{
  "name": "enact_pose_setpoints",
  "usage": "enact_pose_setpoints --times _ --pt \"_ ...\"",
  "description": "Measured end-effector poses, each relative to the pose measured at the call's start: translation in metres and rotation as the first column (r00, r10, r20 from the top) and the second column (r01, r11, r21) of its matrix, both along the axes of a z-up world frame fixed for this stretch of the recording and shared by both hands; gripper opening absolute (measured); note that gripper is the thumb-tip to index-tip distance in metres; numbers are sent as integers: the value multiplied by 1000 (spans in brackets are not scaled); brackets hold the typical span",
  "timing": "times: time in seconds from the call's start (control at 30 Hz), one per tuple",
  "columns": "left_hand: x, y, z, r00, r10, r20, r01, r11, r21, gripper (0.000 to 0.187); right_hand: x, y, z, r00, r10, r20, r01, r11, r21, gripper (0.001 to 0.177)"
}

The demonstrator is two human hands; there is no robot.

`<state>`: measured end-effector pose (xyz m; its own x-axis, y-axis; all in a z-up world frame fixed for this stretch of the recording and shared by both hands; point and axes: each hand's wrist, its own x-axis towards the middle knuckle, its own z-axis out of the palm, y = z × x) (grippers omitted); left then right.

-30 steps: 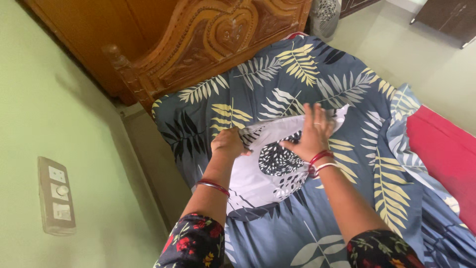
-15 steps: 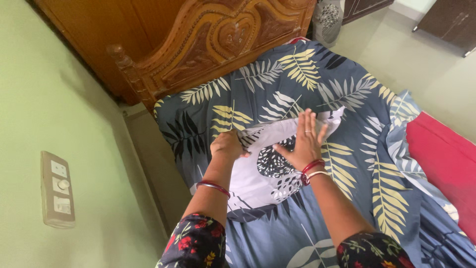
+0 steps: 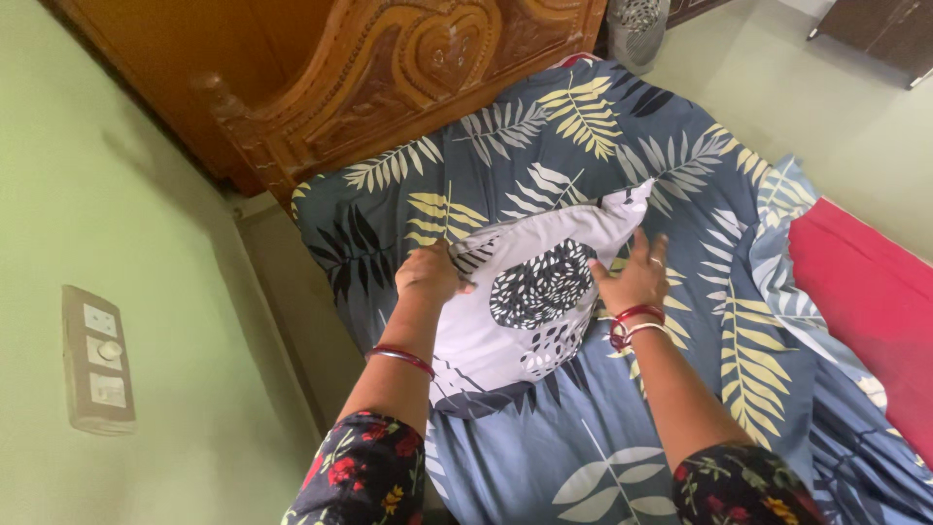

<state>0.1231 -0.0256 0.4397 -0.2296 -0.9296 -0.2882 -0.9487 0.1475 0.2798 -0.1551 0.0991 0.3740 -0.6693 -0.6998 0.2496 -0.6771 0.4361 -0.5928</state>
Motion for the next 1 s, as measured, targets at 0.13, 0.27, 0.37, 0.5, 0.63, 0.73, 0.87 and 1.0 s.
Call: enact_pose_setpoints --times 0.13,0.27,0.37,0.5,0.63,0.73,0.87,1.0 --pt "-3 5 9 1000 -29 3 29 999 -23 88 37 -12 18 875 381 -298 -442 881 -172 90" --pt "9 23 22 999 -25 -47 25 1000 -14 100 56 -13 35 844 518 -139 -498 853 154 95" --pt "16 42 16 983 -14 -181 -8 993 -119 89 49 -11 30 863 477 -170 -469 879 83 91" --pt "13 50 12 940 -34 -341 -58 965 -255 69 40 -10 11 900 405 -162 -406 913 24 88" --pt "-13 55 28 904 -52 -424 -57 969 -240 54 28 -5 -30 979 176 -105 -198 946 -258 94" --pt "-39 70 40 859 -98 -503 -63 954 -294 52 15 9 -78 987 144 68 -108 917 -384 96" --pt "-76 84 57 814 -98 -573 -116 939 -325 53 -12 16 -103 933 233 274 -93 891 -444 95" --pt "-101 78 81 760 29 -649 -236 943 -233 62 -20 27 -86 748 394 534 -161 889 -429 102"
